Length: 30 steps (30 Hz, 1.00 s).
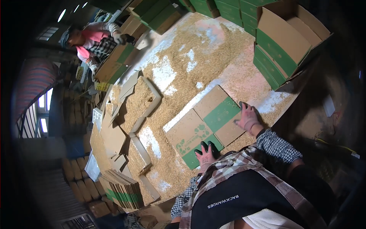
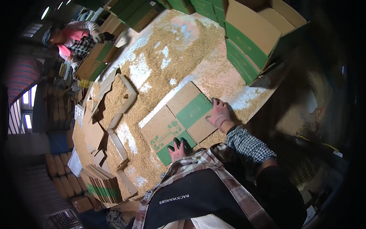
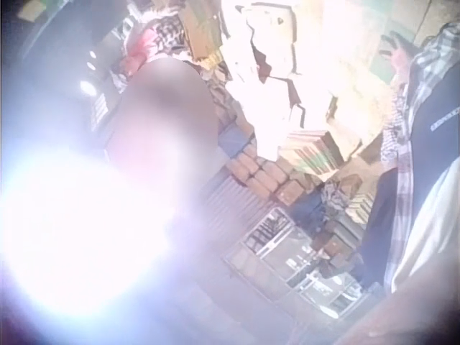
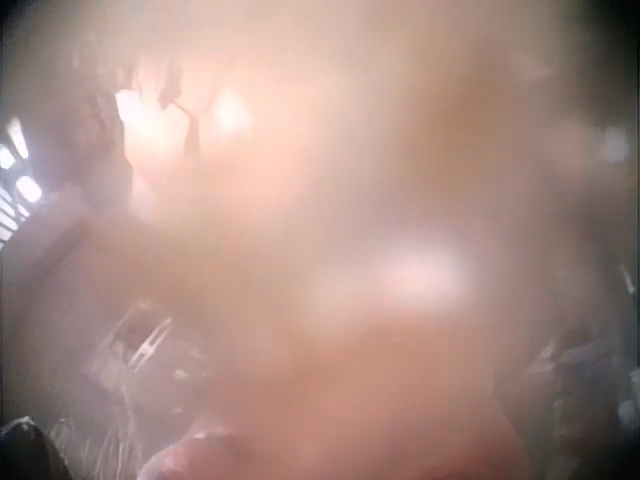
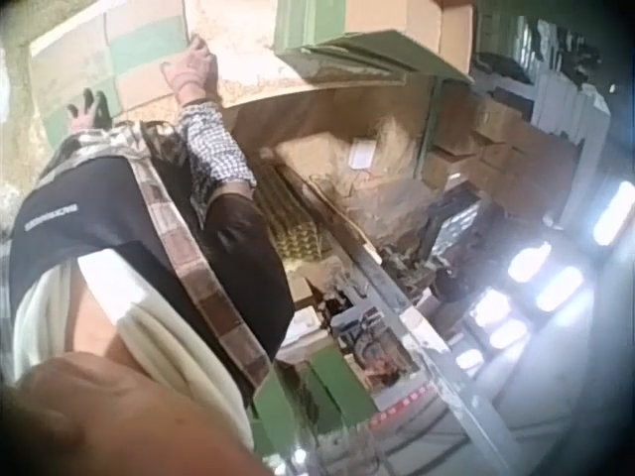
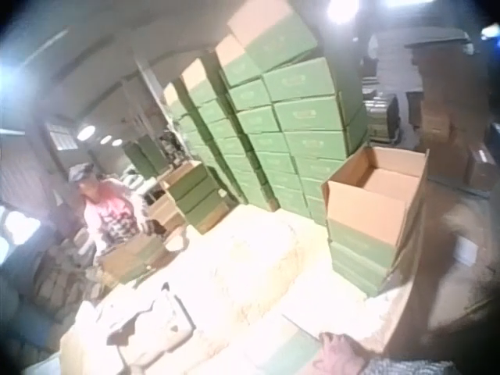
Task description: The person assembles cardboard boxes by hand on a table covered in wood shavings, inserting pre-folded cardboard pieces into green-and-tan outer boxes.
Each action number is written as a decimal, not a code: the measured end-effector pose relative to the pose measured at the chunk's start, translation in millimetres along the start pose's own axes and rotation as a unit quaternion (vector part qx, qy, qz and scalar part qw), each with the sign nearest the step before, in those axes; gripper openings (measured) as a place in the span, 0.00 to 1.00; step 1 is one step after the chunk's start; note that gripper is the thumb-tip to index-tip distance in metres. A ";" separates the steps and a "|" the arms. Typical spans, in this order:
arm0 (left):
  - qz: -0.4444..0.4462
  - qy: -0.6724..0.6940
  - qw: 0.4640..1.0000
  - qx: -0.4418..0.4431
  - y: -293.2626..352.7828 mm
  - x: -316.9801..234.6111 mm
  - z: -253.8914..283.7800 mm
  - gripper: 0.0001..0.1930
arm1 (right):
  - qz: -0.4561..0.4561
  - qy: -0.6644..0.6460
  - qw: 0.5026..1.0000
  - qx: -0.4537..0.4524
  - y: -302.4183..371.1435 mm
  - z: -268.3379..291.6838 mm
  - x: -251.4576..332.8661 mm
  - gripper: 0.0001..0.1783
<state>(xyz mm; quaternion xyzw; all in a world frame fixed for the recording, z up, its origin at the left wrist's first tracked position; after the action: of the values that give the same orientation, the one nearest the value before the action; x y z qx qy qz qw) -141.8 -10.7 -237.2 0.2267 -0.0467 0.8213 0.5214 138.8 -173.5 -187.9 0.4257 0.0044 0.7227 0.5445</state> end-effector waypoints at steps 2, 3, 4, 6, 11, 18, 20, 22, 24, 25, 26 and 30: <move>-0.005 0.271 0.957 0.105 -18.3 50.1 52.4 0.46 | 0.027 -0.392 0.913 0.115 -24.2 15.4 -31.3 0.24; 0.022 0.355 0.934 0.019 -18.4 87.9 57.2 0.45 | 0.103 -0.420 0.890 0.145 -21.4 28.9 -15.3 0.21; 0.064 0.239 0.968 -0.050 -28.1 120.6 97.7 0.45 | 0.164 -0.400 0.889 0.151 -12.0 47.3 -1.3 0.20; 0.093 0.102 0.973 -0.183 -43.0 188.3 177.8 0.43 | 0.202 -0.384 0.882 0.183 1.5 73.3 24.0 0.19; -0.208 0.289 0.934 0.038 -38.9 223.9 216.4 0.30 | 0.307 -0.532 0.789 -0.007 1.9 102.7 80.9 0.32; 0.054 0.846 0.513 0.138 6.7 233.1 135.8 0.30 | 0.306 -0.409 0.855 0.093 48.4 95.2 192.2 0.42; 0.132 0.811 0.570 0.016 6.9 229.2 184.7 0.23 | 0.278 -0.456 0.821 0.200 36.7 93.2 178.0 0.41; 0.038 0.655 0.742 -0.140 2.1 199.5 209.0 0.17 | 0.291 -0.328 0.894 0.090 26.1 67.2 166.2 0.43; -0.111 0.420 0.899 -0.057 -4.5 154.6 182.8 0.22 | 0.364 -0.339 0.866 -0.053 62.3 24.5 204.9 0.45; -0.159 0.347 0.924 0.027 -8.2 141.5 161.8 0.24 | 0.460 -0.138 0.859 -0.175 91.0 30.3 238.0 0.44; -0.156 0.406 0.900 0.007 -12.4 145.9 163.9 0.26 | 0.463 -0.134 0.858 -0.177 75.5 32.6 231.6 0.44; -0.179 0.313 0.932 0.025 27.4 185.3 178.1 0.37 | 0.487 0.156 0.824 -0.244 61.4 2.7 213.9 0.39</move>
<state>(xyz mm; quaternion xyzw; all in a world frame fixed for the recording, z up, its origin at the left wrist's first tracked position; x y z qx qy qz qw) -173.6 75.9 4.3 -0.0239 0.1809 0.7446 0.6421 82.9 -30.6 -26.7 0.1070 -0.2953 0.9282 0.1998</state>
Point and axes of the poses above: each hand's wrist, its own y-axis away from the middle knuckle, its own z-axis out of the back of the hand, x = y × z, the point moved 4 cm from there along -y, towards the middle knuckle, and after that the axes turned 10 degrees about -y, right-handed, at the moved point
